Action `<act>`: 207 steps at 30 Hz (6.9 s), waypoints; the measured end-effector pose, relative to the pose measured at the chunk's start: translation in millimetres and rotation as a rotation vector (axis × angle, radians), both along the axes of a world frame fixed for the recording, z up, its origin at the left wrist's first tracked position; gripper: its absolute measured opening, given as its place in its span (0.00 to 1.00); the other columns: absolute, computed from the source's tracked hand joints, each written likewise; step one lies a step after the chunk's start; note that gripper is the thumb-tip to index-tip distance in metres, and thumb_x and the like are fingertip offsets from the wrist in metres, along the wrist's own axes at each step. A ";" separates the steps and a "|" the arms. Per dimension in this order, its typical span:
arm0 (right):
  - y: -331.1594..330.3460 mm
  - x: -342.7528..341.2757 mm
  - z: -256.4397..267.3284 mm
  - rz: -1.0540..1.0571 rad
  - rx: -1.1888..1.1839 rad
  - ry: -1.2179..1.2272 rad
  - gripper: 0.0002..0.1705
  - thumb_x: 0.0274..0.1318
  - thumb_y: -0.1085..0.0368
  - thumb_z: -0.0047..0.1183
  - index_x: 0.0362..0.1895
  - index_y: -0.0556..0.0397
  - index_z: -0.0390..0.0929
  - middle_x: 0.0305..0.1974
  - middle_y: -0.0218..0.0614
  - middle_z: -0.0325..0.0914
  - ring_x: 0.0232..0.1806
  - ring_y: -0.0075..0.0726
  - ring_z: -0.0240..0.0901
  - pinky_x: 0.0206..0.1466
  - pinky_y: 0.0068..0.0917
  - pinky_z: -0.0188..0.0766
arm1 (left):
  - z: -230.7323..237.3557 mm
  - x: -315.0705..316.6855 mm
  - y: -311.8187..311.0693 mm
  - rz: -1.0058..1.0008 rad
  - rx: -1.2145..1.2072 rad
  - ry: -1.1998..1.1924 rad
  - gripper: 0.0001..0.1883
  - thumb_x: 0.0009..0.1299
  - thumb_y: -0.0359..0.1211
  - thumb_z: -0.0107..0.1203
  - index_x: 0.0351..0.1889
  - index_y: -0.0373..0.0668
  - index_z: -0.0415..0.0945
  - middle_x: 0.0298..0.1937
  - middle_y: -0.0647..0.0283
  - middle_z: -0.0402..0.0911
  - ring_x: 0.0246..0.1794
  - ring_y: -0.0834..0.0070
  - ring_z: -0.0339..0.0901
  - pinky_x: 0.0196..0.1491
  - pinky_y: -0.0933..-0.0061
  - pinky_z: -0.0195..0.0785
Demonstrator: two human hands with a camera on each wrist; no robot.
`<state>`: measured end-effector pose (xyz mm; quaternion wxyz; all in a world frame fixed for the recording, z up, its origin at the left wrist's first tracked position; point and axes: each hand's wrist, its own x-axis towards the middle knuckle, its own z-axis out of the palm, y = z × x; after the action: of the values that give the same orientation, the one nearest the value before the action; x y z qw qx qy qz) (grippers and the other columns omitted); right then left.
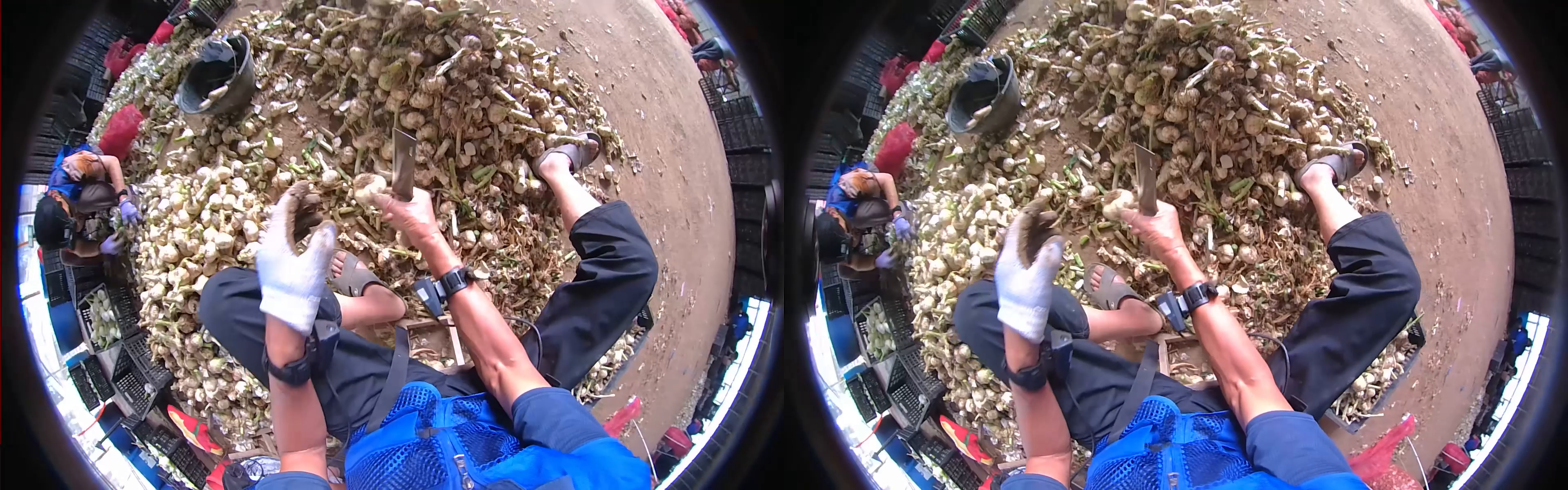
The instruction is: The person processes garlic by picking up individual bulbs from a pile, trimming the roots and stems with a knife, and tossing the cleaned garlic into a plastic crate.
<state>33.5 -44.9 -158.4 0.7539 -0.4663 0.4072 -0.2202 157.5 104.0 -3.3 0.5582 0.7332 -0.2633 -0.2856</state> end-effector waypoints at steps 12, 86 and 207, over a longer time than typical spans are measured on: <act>25.1 -28.1 127.5 0.132 0.112 -0.513 0.12 0.58 0.62 0.67 0.38 0.57 0.82 0.24 0.23 0.74 0.21 0.19 0.70 0.29 0.20 0.71 | -2.7 -8.4 -17.9 -0.263 -0.153 0.232 0.31 0.68 0.48 0.65 0.61 0.38 0.73 0.51 0.64 0.82 0.46 0.79 0.77 0.50 0.75 0.72; 36.0 -53.2 53.3 0.085 0.421 -0.445 0.16 0.63 0.53 0.59 0.36 0.55 0.79 0.20 0.25 0.70 0.14 0.20 0.60 0.28 0.29 0.78 | 0.7 -42.5 -38.2 -0.397 -0.399 0.415 0.43 0.58 0.59 0.69 0.61 0.37 0.69 0.45 0.63 0.80 0.44 0.74 0.79 0.48 0.75 0.73; -4.7 -79.5 -14.0 -0.197 -0.887 0.722 0.13 0.53 0.54 0.59 0.31 0.50 0.77 0.31 0.48 0.80 0.33 0.59 0.79 0.37 0.50 0.75 | -3.1 -68.9 -42.7 -0.377 -0.036 -0.493 0.28 0.50 0.39 0.74 0.47 0.42 0.77 0.36 0.59 0.86 0.35 0.67 0.86 0.42 0.70 0.79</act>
<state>-46.0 -49.6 -172.5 0.2757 -0.7431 0.5488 -0.2659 88.6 61.3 -6.4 0.4276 0.7087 -0.5270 -0.1928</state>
